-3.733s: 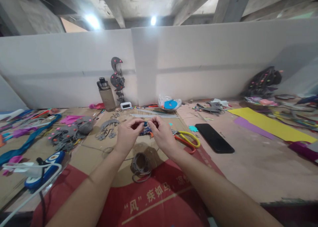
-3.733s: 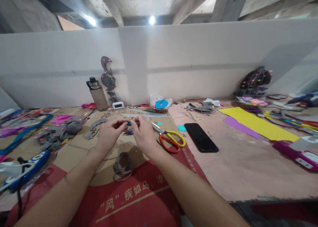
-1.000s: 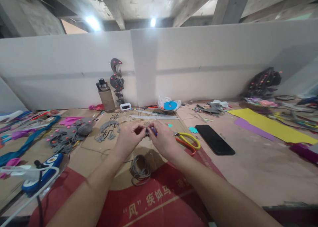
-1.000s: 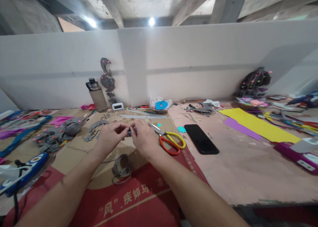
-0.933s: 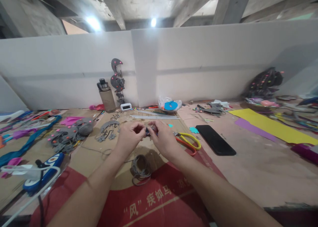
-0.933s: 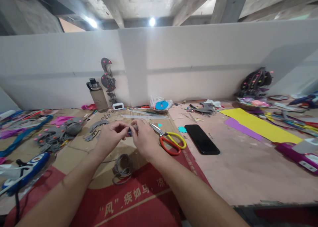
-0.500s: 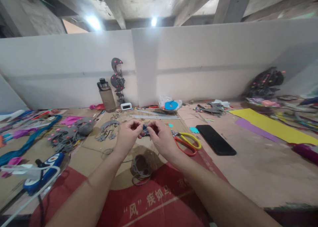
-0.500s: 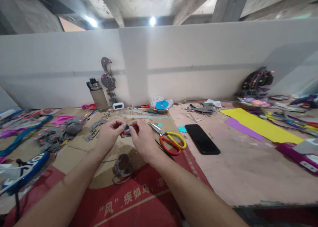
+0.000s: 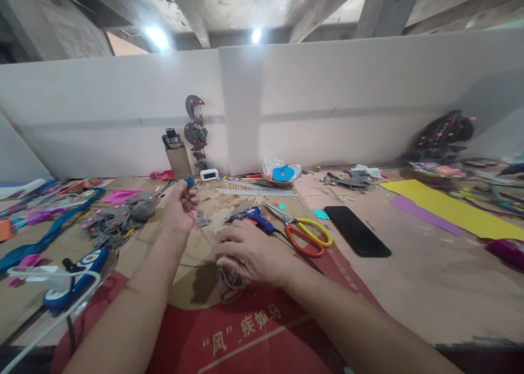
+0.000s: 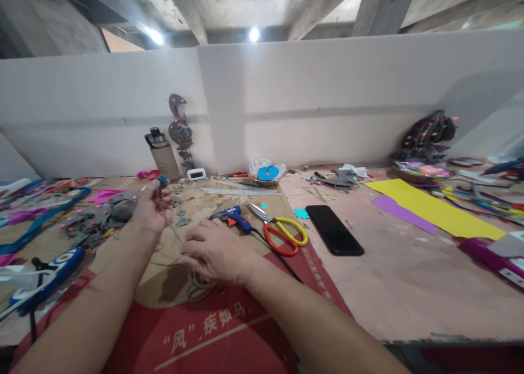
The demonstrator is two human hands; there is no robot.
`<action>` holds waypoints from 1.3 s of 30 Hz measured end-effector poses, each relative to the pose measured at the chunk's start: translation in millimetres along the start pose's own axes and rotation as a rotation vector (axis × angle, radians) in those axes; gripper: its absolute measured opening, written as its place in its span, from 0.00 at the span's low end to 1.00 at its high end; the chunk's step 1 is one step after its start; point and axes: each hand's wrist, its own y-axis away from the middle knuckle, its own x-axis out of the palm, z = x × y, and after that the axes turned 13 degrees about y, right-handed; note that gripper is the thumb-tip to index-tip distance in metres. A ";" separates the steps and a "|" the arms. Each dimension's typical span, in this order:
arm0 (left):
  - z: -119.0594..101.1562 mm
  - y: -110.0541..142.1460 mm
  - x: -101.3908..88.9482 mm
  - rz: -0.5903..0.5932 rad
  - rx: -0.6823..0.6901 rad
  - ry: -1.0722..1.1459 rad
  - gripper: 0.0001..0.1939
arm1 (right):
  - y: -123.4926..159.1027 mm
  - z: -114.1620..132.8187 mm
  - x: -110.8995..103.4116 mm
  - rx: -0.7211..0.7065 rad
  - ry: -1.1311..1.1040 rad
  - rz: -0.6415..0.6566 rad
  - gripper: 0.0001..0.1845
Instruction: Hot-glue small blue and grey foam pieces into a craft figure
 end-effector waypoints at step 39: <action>23.0 26.0 4.9 0.083 -0.013 -0.427 0.16 | 4.6 -28.1 -4.9 0.702 -0.205 -0.241 0.14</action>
